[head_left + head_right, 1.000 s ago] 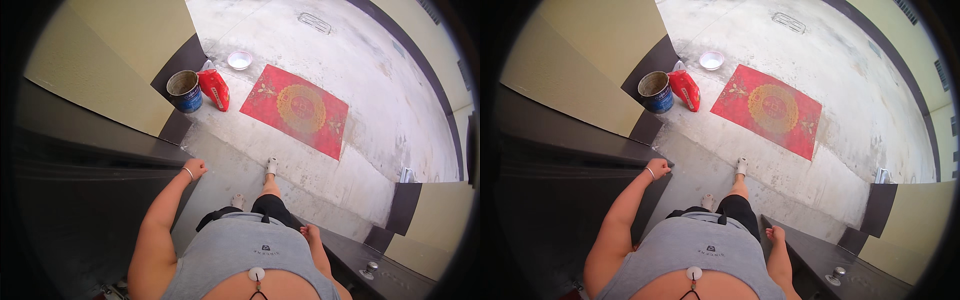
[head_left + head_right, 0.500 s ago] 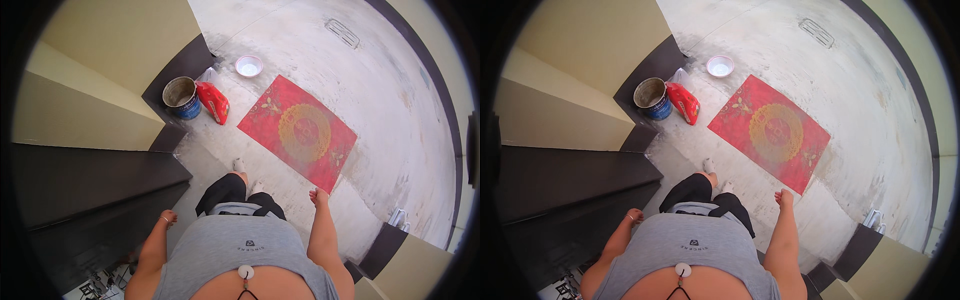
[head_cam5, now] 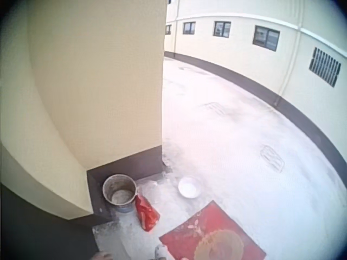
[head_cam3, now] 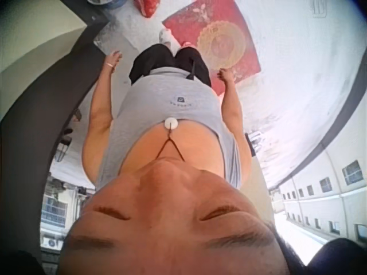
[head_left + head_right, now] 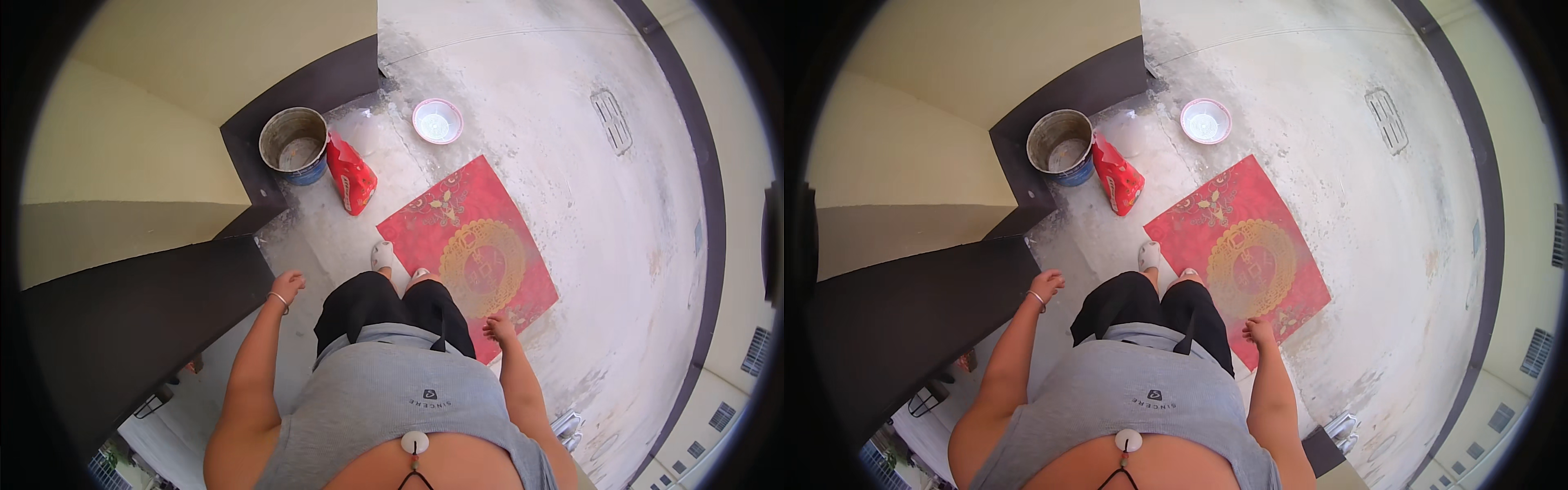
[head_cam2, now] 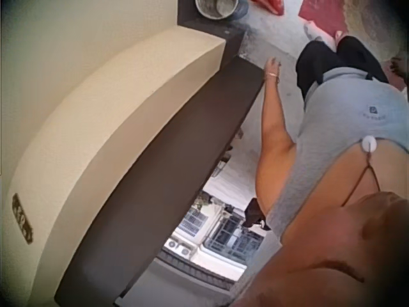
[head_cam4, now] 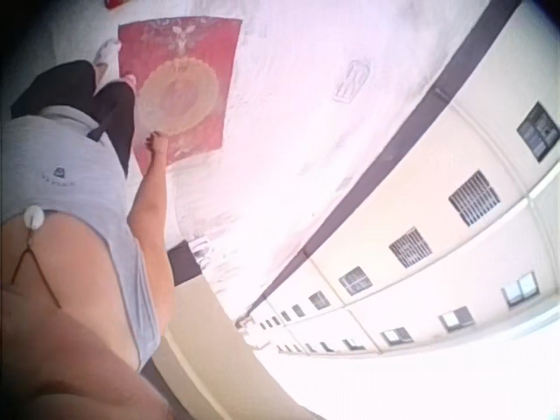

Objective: The person sweeps debris into a dustpan using a broom and then pours rice from a red bag into a pink colander. They shake the colander to sift the rice and remove impurities, repeating the process multiple times.

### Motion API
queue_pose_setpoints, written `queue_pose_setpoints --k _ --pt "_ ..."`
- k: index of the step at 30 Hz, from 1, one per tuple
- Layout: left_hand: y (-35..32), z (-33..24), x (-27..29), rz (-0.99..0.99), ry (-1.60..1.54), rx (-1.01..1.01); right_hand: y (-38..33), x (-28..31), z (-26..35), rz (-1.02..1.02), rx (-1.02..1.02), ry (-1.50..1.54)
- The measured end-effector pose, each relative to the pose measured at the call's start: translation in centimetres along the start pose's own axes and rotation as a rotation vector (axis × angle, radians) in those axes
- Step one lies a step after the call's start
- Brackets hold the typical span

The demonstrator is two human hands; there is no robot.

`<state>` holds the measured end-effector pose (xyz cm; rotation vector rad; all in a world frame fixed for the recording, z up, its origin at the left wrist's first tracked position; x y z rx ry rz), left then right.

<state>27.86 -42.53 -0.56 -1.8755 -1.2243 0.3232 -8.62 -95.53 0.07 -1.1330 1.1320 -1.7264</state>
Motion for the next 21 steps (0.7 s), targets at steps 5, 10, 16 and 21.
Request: queue_pose_setpoints --k 5,10,16,21 --pt "1.7 -7.0 -4.0 0.003 -0.148 -0.077 9.1 3.8 14.2 -0.102 0.101 -0.037" --pt "-0.4 0.7 -7.6 -0.355 -0.358 0.285 20.0 -4.7 33.4 -0.063 0.693 -0.930" --pt "-8.2 11.8 -18.5 -0.148 -0.399 0.990 19.8 -29.1 52.7 0.177 1.423 -1.249" --pt "-3.2 11.4 -25.1 -0.078 -0.561 0.894 26.5 -38.9 52.7 0.051 1.669 -1.494"
Point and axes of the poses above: each hand's wrist, its own y-axis towards the middle knuckle, its own x-axis out of the back of the hand, z = x × y, the point moved 1 cm from there along y, towards the middle knuckle, and after that the axes turned 2 degrees about -y, right-handed, at the moved point
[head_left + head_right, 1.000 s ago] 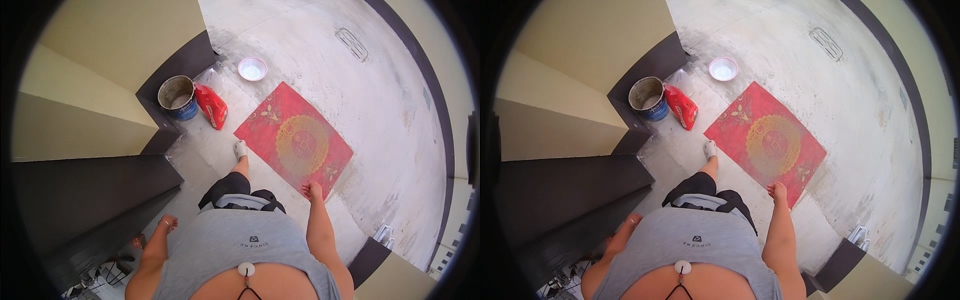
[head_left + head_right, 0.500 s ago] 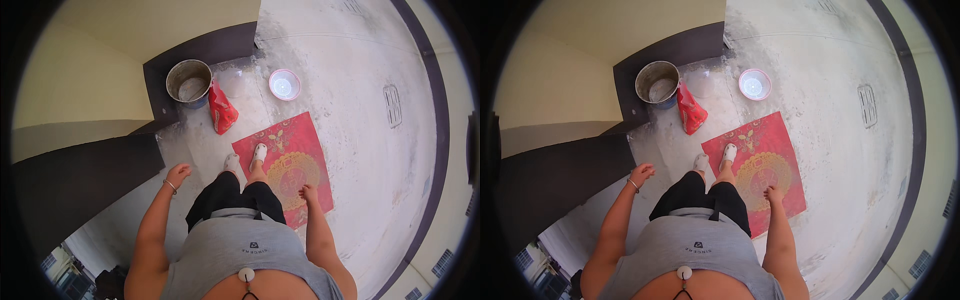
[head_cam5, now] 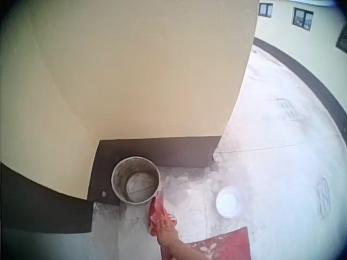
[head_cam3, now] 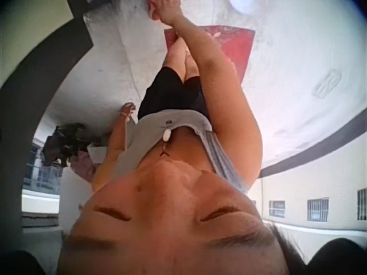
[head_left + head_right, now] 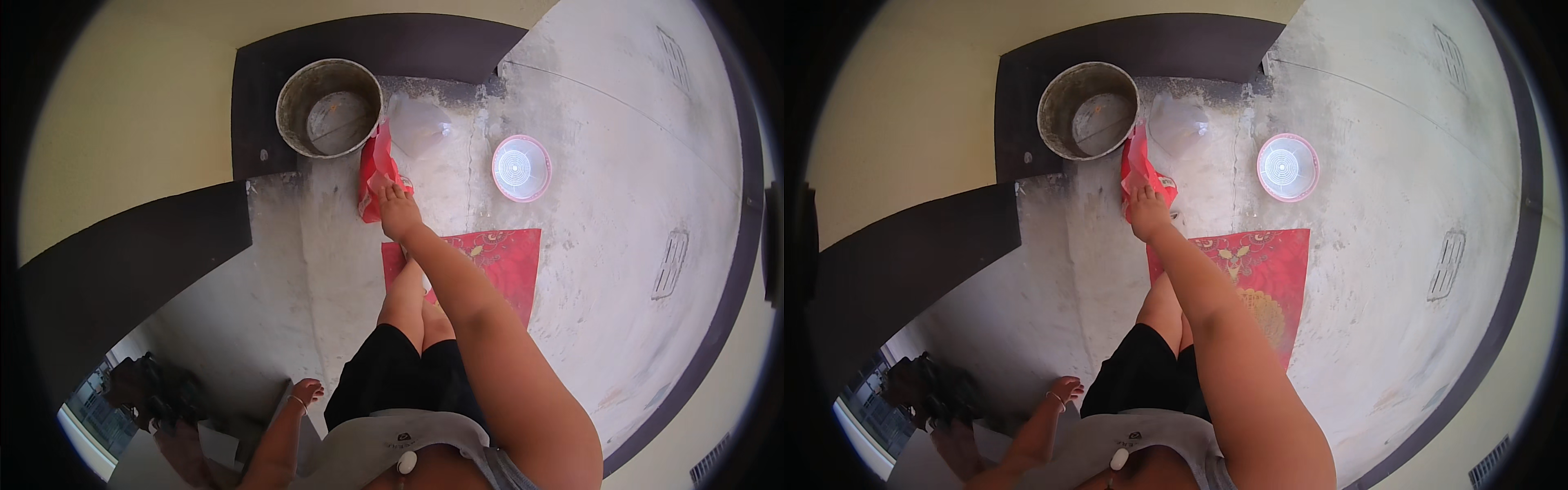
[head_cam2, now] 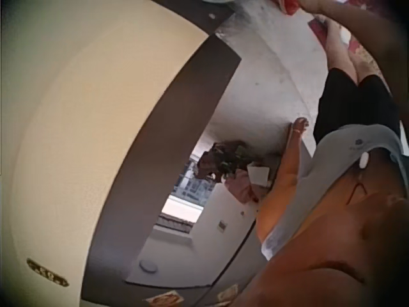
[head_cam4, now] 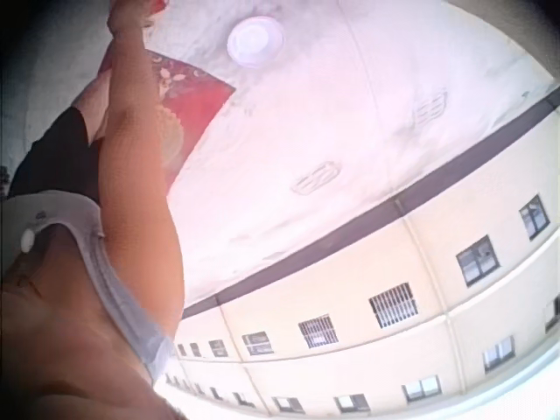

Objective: The person sweeps debris into a dustpan using a broom and then pours rice from a red bag into a pink colander. They shake the colander to sift the rice and remove impurities, repeating the process multiple times.

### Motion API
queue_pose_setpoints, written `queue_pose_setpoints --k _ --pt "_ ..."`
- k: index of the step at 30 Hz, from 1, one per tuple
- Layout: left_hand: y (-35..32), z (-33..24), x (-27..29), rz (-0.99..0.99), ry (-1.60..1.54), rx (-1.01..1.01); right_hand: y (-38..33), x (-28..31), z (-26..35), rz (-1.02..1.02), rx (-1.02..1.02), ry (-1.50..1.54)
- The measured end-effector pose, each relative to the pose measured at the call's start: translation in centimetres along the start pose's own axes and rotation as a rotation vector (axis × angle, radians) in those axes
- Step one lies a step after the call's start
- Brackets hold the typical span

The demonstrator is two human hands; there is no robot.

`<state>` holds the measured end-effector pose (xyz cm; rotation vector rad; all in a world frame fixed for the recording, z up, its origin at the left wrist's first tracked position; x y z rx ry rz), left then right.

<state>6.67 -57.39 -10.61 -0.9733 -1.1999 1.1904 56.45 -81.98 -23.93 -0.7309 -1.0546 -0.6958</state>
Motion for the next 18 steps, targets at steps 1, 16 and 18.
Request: queue_pose_setpoints --k 1,16,18 --pt "1.1 -0.8 -0.8 0.018 -0.039 -0.013 1.2 -1.0 0.2 0.149 0.011 -0.036" --pt "16.2 -15.3 -8.6 -0.047 -0.252 -0.167 1.7 -2.2 0.4 0.541 -0.202 0.433" --pt "17.7 -16.9 -9.8 -0.056 -0.273 -0.194 1.3 -2.8 0.1 0.508 -0.282 0.472"
Point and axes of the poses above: each hand's wrist, its own y-axis towards the middle knuckle, its own x-axis out of the back of the hand, z = x × y, the point moved 1 cm from there along y, towards the middle knuckle, and after that the axes turned 2 degrees about -y, right-handed, at the moved point
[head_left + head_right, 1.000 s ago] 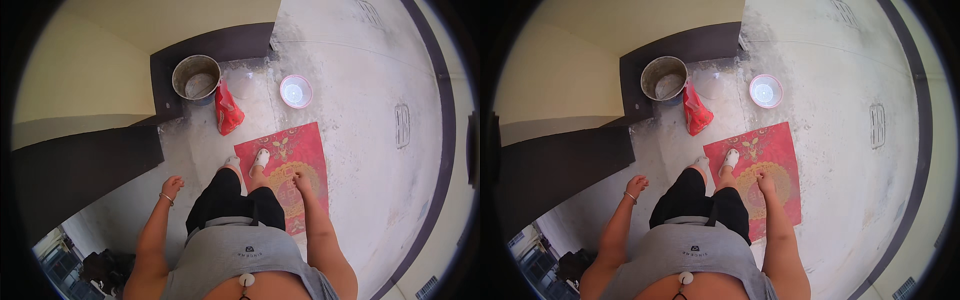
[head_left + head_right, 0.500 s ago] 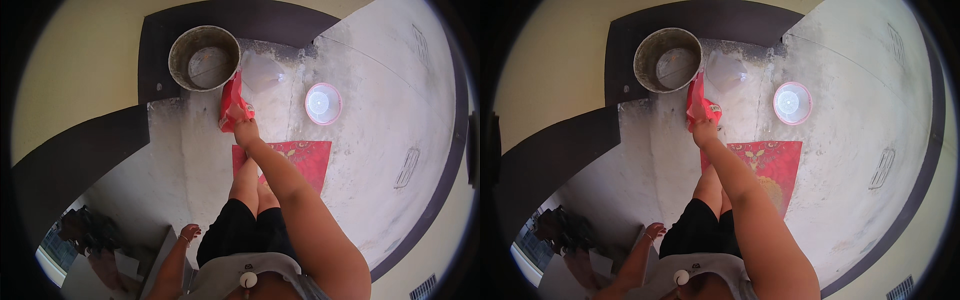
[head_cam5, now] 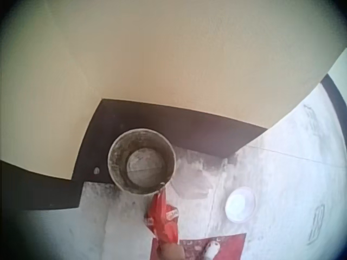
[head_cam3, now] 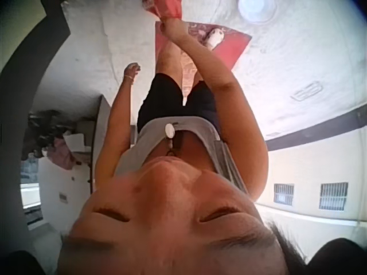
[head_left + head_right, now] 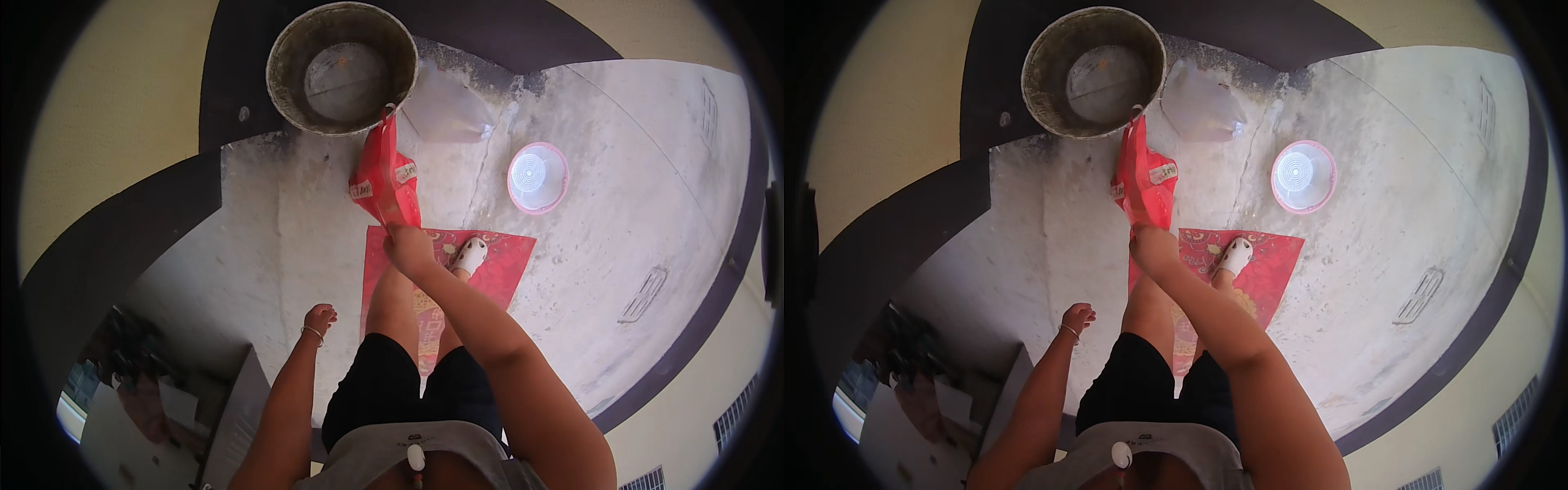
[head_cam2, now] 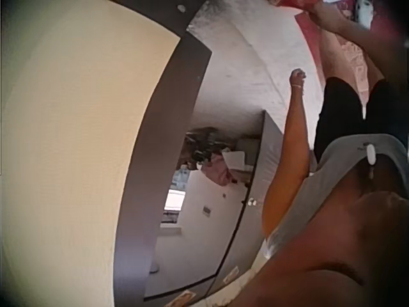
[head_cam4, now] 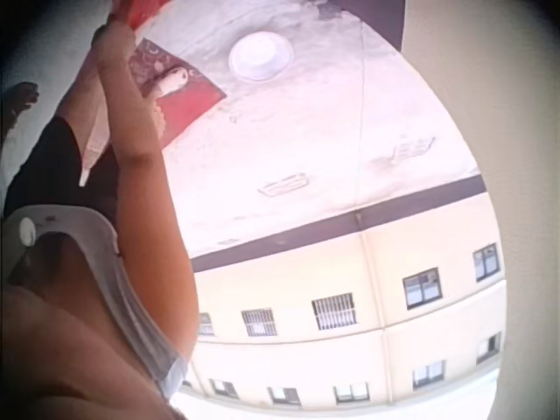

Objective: The person sweeps debris into a dustpan using a broom and then pours rice from a red bag into a pink colander. They shake the colander to sift the rice and remove impurities, repeating the process multiple times.

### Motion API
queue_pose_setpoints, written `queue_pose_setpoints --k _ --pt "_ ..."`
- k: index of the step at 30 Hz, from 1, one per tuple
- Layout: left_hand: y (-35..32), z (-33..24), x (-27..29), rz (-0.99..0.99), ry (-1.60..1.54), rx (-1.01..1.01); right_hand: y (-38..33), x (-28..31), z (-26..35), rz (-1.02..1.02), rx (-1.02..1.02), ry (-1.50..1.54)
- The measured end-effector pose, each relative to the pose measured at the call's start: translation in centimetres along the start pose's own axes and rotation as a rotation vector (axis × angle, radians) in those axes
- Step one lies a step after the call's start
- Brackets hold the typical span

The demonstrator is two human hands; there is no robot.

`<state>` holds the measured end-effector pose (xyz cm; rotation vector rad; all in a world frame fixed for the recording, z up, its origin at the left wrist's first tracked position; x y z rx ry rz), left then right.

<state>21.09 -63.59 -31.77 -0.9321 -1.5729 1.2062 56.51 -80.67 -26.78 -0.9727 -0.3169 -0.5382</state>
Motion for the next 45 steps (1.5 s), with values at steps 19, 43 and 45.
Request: queue_pose_setpoints --k 19,43,45 --pt "16.7 -9.6 -21.4 0.365 -0.867 -0.069 -23.7 13.2 -6.3 0.075 0.201 0.779" --pt "14.5 -8.9 -43.3 0.129 -0.964 -0.056 -22.5 16.2 -35.1 -0.721 -0.430 1.196" --pt "13.8 -9.4 -42.9 0.151 -0.957 -0.037 -19.2 16.3 -38.2 -0.747 -0.443 1.210"
Point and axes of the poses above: each hand's wrist, its own y-axis towards the middle knuckle, its own x-axis out of the back of the hand, z = x × y, the point moved 1 cm from there along y, towards the middle knuckle, and after that the axes turned 2 degrees about -y, right-handed, at the moved point
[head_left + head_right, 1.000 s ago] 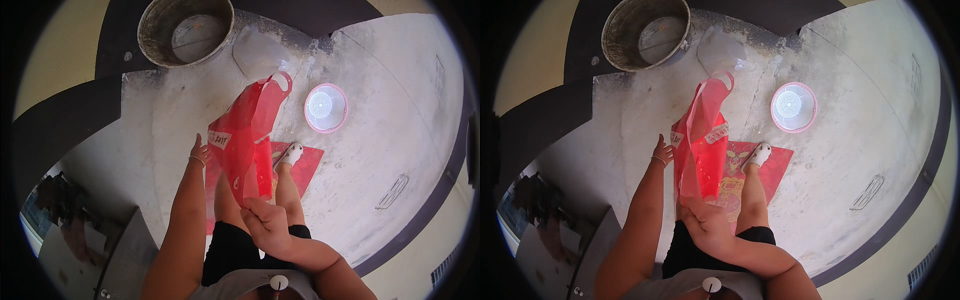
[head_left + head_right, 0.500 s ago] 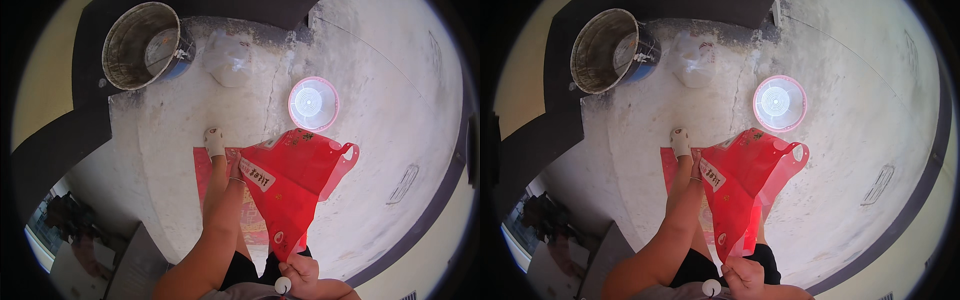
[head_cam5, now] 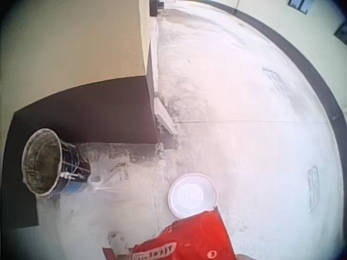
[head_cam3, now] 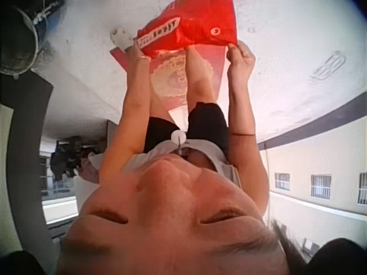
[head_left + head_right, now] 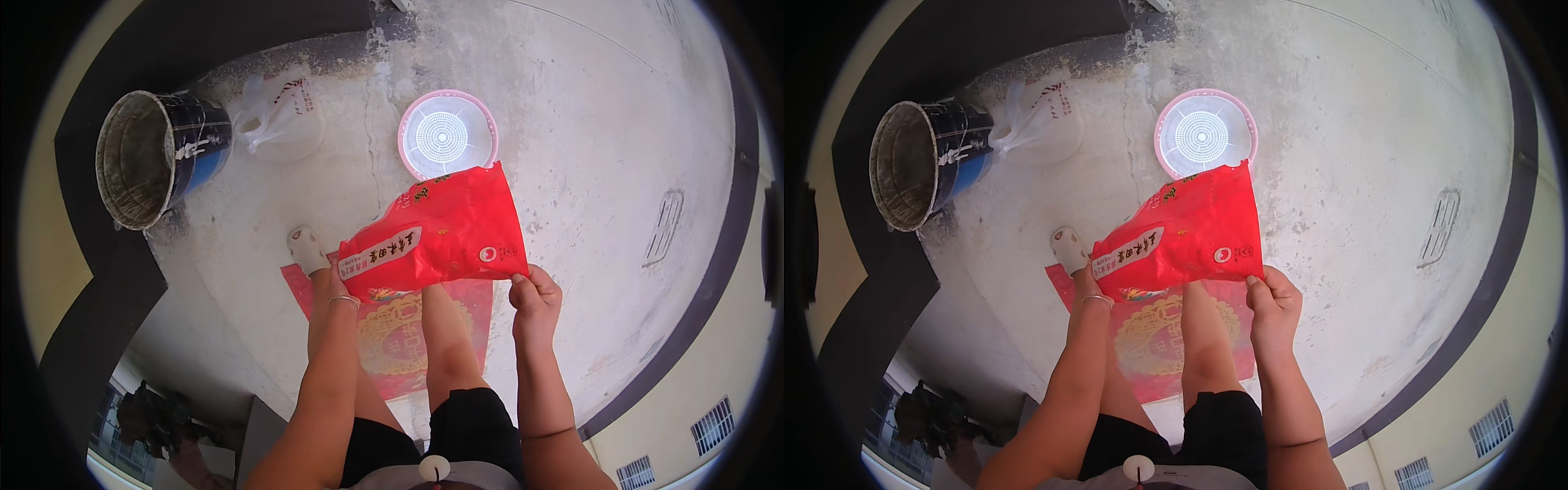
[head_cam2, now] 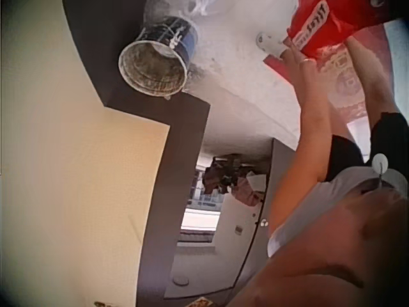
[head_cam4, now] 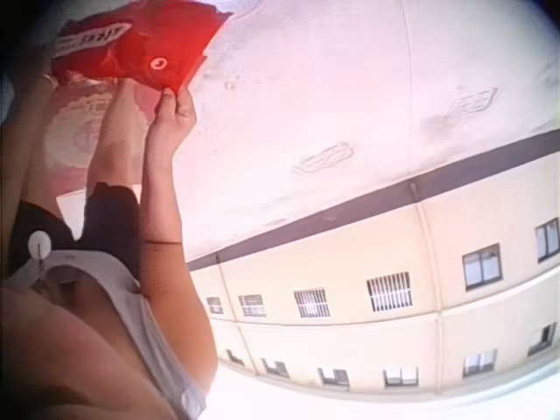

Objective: The person sweeps debris into a dustpan using a broom and then pours rice from a red bag into a pink colander. They shake the colander to sift the rice and remove impurities, repeating the process multiple times.

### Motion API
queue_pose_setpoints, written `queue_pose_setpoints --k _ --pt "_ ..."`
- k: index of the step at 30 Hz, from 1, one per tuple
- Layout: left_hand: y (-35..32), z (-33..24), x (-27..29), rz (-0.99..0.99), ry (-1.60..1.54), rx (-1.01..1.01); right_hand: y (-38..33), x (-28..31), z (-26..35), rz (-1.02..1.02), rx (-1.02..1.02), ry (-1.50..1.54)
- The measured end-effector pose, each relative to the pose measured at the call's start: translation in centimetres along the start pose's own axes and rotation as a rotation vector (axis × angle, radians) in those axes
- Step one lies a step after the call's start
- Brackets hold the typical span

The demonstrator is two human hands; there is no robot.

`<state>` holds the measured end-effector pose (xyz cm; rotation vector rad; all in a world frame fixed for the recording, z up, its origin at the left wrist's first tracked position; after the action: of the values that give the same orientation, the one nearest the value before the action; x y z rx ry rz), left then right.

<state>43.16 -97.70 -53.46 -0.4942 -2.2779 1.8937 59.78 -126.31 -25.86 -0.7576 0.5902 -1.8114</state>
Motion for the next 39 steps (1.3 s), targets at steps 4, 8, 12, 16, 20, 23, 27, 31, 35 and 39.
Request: queue_pose_setpoints --k 4,8,12,16,20,23,27,31,35,39 --pt "-1.8 -0.6 -1.2 0.028 0.027 0.045 6.8 -0.7 -3.0 -0.050 -0.048 0.062" --pt "-3.1 -0.7 -2.0 0.055 0.063 0.077 11.4 -2.1 -5.8 -0.035 -0.001 0.044" --pt "-5.0 -0.8 -4.5 0.083 0.088 0.073 14.0 -3.2 -6.3 -0.024 -0.064 0.123" --pt "-7.2 -0.4 -7.5 0.172 0.062 0.101 16.7 -2.7 -6.7 0.008 -0.062 0.137" --pt "-9.1 -0.3 -9.9 0.264 0.018 0.152 18.8 -2.5 -6.5 0.031 -0.066 0.211" --pt "-10.2 -0.1 -11.2 0.296 -0.006 0.195 19.8 -2.3 -6.2 -0.007 -0.087 0.212" --pt "-11.0 0.9 -11.7 0.311 -0.038 0.234 20.6 -2.2 -6.4 -0.023 -0.082 0.281" --pt "-11.2 1.4 -11.7 0.302 -0.058 0.254 20.6 -2.5 -6.4 0.002 -0.053 0.275" --pt "-11.5 1.8 -11.6 0.291 -0.072 0.270 20.7 -2.6 -6.7 0.024 -0.043 0.275" --pt "-11.7 2.1 -11.6 0.285 -0.080 0.285 20.5 -2.4 -6.8 0.020 -0.021 0.260"
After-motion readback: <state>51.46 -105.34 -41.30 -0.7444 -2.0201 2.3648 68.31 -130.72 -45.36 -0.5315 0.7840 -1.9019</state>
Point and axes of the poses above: each hand's wrist, its own y-axis towards the middle knuckle, its own x-axis out of the back of the hand, z = x × y, the point moved 1 cm from there along y, towards the middle knuckle, and after that the axes turned 2 degrees about -y, right-handed, at the moved point
